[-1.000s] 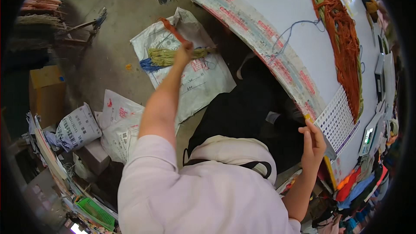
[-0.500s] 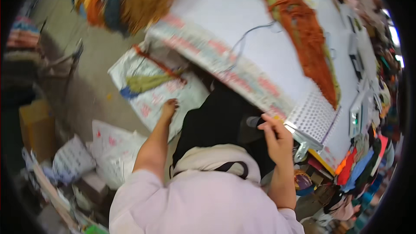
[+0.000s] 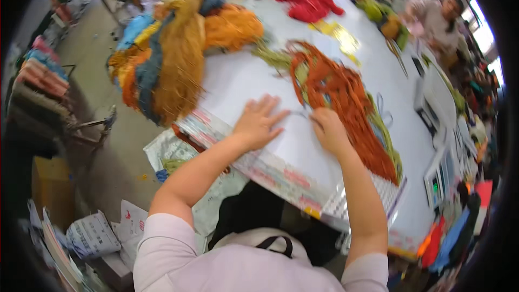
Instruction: Sorting and weighing bundles of yarn against a color reference chart.
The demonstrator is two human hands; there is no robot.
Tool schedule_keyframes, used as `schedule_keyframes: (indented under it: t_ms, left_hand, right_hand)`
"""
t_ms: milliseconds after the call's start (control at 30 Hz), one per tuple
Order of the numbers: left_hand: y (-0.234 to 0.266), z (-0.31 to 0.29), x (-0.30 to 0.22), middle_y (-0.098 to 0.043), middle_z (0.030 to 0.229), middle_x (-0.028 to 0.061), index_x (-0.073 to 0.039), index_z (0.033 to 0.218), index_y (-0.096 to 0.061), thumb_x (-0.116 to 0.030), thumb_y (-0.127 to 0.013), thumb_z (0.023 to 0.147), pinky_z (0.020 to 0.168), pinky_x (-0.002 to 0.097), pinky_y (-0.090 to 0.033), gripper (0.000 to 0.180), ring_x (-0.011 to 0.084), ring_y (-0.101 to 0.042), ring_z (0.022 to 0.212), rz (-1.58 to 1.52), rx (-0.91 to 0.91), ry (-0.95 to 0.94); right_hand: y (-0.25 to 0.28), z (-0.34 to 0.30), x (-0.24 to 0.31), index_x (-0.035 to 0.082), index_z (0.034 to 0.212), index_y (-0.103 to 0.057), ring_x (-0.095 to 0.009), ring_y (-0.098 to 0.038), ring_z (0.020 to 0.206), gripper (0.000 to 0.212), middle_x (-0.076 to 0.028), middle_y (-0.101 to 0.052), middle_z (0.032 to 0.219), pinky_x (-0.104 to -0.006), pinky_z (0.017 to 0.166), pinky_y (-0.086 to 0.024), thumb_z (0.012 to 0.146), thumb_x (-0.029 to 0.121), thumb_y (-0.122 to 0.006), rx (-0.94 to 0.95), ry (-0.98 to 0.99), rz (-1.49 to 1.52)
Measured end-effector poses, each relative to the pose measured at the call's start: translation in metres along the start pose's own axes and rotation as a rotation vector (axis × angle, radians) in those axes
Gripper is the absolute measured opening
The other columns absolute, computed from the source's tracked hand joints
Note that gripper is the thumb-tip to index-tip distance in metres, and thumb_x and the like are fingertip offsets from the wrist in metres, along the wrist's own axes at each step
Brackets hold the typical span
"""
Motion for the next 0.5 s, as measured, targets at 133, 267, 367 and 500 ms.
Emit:
schedule_keyframes:
  t_ms: [133,267,367,500]
  left_hand:
    - [-0.015,0.069,0.087,-0.035,0.144,0.0131,-0.016,0.127,-0.052,-0.034,-0.051,0.089,0.105,0.0492,-0.030,0.043,0.0320,-0.035,0.131,0.059,-0.029,0.178]
    - [0.037,0.138,0.137,-0.051,0.122,0.0156,-0.010,0.116,-0.058,-0.021,-0.060,0.081,0.099,0.0393,-0.036,0.036,0.0352,-0.047,0.115,-0.299,-0.108,0.310]
    - [0.138,0.157,0.156,-0.054,0.116,0.0138,-0.007,0.110,-0.059,-0.024,-0.064,0.079,0.099,0.0426,-0.035,0.036,0.0331,-0.047,0.116,0.154,-0.556,0.309]
    - [0.189,0.137,0.262,-0.053,0.118,0.0102,-0.009,0.107,-0.061,-0.032,-0.067,0.077,0.099,0.0456,-0.034,0.038,0.0280,-0.040,0.124,0.648,-0.606,0.710]
  right_hand:
    - [-0.014,0.003,-0.005,0.000,0.112,-0.060,-0.035,-0.049,0.105,0.034,-0.016,-0.055,0.112,-0.0404,0.093,-0.040,0.078,0.005,-0.059,-0.124,-0.112,0.024]
    - [-0.020,0.001,-0.023,-0.002,0.122,-0.053,-0.036,-0.045,0.110,0.043,-0.018,-0.048,0.123,-0.0411,0.096,-0.037,0.080,0.009,-0.058,-0.207,-0.336,-0.080]
    - [-0.013,0.001,-0.018,-0.003,0.120,-0.054,-0.037,-0.044,0.110,0.042,-0.019,-0.048,0.123,-0.0425,0.096,-0.037,0.080,0.010,-0.058,-0.289,-0.435,-0.249]
    - [-0.018,0.008,-0.013,0.000,0.115,-0.058,-0.037,-0.045,0.109,0.037,-0.019,-0.048,0.122,-0.0449,0.095,-0.037,0.079,0.009,-0.058,-0.272,-0.328,-0.212]
Point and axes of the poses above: each hand's wrist, its own z-axis towards the middle knuckle, its own y-axis out of the back of the hand, x = y × z, the point moved 5 cm from there along z, towards the middle knuckle
